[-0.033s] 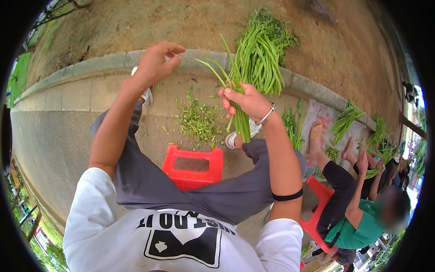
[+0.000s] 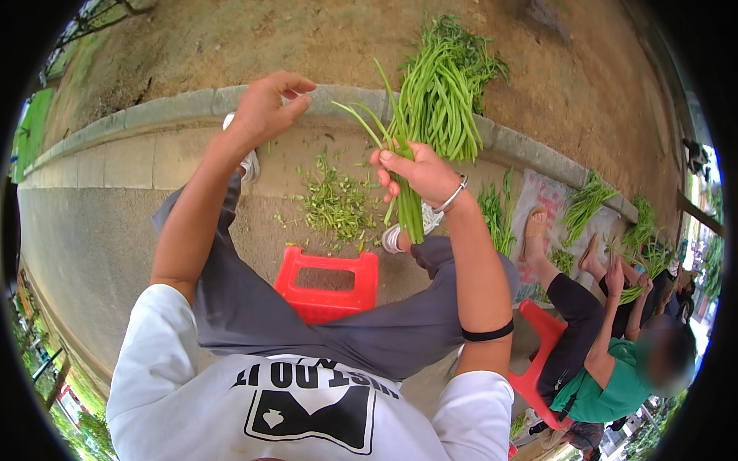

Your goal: The person snaps the stems of green vegetables by hand and places the snapped pieces on the ground.

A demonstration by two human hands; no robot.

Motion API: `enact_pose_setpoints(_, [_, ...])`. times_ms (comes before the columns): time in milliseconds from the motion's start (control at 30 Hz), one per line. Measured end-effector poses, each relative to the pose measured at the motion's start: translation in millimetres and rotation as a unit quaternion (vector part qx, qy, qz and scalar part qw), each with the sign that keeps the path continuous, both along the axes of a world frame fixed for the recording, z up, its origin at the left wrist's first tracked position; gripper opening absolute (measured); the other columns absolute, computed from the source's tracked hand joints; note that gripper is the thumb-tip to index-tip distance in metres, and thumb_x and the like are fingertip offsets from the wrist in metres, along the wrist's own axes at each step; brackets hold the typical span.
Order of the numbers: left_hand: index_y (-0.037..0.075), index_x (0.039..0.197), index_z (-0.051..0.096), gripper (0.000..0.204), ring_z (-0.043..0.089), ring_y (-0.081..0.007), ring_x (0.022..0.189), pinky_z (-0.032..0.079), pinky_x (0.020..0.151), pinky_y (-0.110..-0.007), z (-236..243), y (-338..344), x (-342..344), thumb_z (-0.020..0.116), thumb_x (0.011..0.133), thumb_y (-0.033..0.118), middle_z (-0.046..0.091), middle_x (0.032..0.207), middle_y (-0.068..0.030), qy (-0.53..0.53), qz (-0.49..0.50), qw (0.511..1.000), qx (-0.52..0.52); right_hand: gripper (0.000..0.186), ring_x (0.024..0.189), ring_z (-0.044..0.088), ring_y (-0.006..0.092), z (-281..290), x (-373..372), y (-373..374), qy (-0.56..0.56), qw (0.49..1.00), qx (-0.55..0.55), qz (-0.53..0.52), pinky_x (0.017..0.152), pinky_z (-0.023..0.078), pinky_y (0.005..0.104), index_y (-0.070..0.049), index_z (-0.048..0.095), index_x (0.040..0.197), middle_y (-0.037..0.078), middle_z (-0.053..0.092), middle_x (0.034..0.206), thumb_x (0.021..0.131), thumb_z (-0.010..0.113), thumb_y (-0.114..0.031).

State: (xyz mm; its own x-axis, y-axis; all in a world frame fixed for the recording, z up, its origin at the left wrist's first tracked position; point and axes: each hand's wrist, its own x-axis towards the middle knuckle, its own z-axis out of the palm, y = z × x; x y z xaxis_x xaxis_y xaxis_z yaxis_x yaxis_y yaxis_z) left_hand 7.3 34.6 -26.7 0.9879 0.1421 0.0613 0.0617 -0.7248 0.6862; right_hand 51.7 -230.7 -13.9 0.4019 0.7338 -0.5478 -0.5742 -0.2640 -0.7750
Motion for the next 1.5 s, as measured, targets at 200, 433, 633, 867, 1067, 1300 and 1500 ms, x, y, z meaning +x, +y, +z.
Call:
enact_pose_setpoints(200, [0.006,0.105,0.06,0.03,0.059,-0.0178,0.078,0.048,0.071,-0.031,4.1,-6.9,0.6,0.063,0.076,0.015,0.063,0.095,-0.0084,0.018,-0.011,0.999,-0.039,0.019,0.052,0.046,0.0072,1.3,-3.3,3.4,-0.01,0.999,0.026,0.017,0.055,0.049,0.0262,-0.002,0.052,0.095,0.002,0.051,0.067,0.091,0.049,-0.02])
enact_pose_setpoints(433, [0.008,0.12,0.049,0.045,0.057,-0.0139,0.075,0.047,0.065,-0.028,5.4,-15.1,-5.3,0.064,0.078,0.015,0.059,0.1,-0.0104,0.109,-0.069,0.987,-0.095,0.019,0.052,0.044,0.0056,10.5,-7.3,5.4,-0.058,0.994,0.076,0.06,0.056,0.047,0.024,-0.003,0.052,0.095,0.0,0.049,0.068,0.092,0.048,-0.022])
enact_pose_setpoints(633, [0.006,0.12,0.048,0.045,0.053,-0.0066,0.07,0.046,0.061,-0.022,14.6,-13.0,-0.7,0.064,0.079,0.012,0.057,0.098,-0.0062,0.078,0.01,0.97,-0.231,0.019,0.053,0.045,0.0051,6.6,-8.4,7.0,-0.079,0.994,0.054,0.062,0.055,0.047,0.0229,-0.003,0.052,0.095,-0.001,0.049,0.067,0.092,0.047,-0.022])
enact_pose_setpoints(867, [0.005,0.105,0.057,0.028,0.048,-0.0042,0.063,0.043,0.057,-0.021,17.1,-10.6,-1.2,0.061,0.077,0.007,0.055,0.092,-0.001,-0.085,-0.001,0.981,-0.176,0.019,0.055,0.046,0.0049,-6.6,-7.0,6.7,-0.149,0.988,-0.003,0.037,0.053,0.043,0.0204,-0.003,0.052,0.095,-0.002,0.05,0.066,0.093,0.047,-0.021])
enact_pose_setpoints(1067, [0.003,0.096,0.061,0.022,0.049,-0.0081,0.063,0.042,0.056,-0.023,19.7,-16.0,-8.5,0.06,0.074,0.002,0.052,0.082,-0.0025,-0.051,-0.14,0.981,-0.121,0.018,0.058,0.047,0.0051,-13.5,-8.4,8.9,-0.205,0.977,-0.037,0.044,0.054,0.041,0.0199,-0.004,0.052,0.096,-0.002,0.05,0.066,0.093,0.046,-0.02])
enact_pose_setpoints(1300, [0.001,0.094,0.061,0.021,0.052,-0.012,0.064,0.044,0.059,-0.025,10.1,-14.7,-7.8,0.061,0.073,0.002,0.053,0.08,-0.005,-0.045,-0.158,0.983,-0.079,0.015,0.058,0.047,0.0056,-13.6,-8.0,13.2,-0.23,0.97,-0.057,0.056,0.054,0.041,0.0205,-0.004,0.052,0.098,-0.001,0.05,0.067,0.092,0.046,-0.016])
enact_pose_setpoints(1500, [-0.001,0.091,0.061,0.016,0.058,-0.011,0.068,0.049,0.062,-0.024,7.9,-17.1,-8.0,0.063,0.076,0.005,0.061,0.077,-0.0062,0.012,-0.129,0.982,-0.137,0.012,0.057,0.045,0.0062,-16.7,-8.5,14.3,-0.257,0.958,-0.092,0.084,0.053,0.039,0.0214,-0.003,0.051,0.098,-0.001,0.049,0.066,0.091,0.045,-0.011])
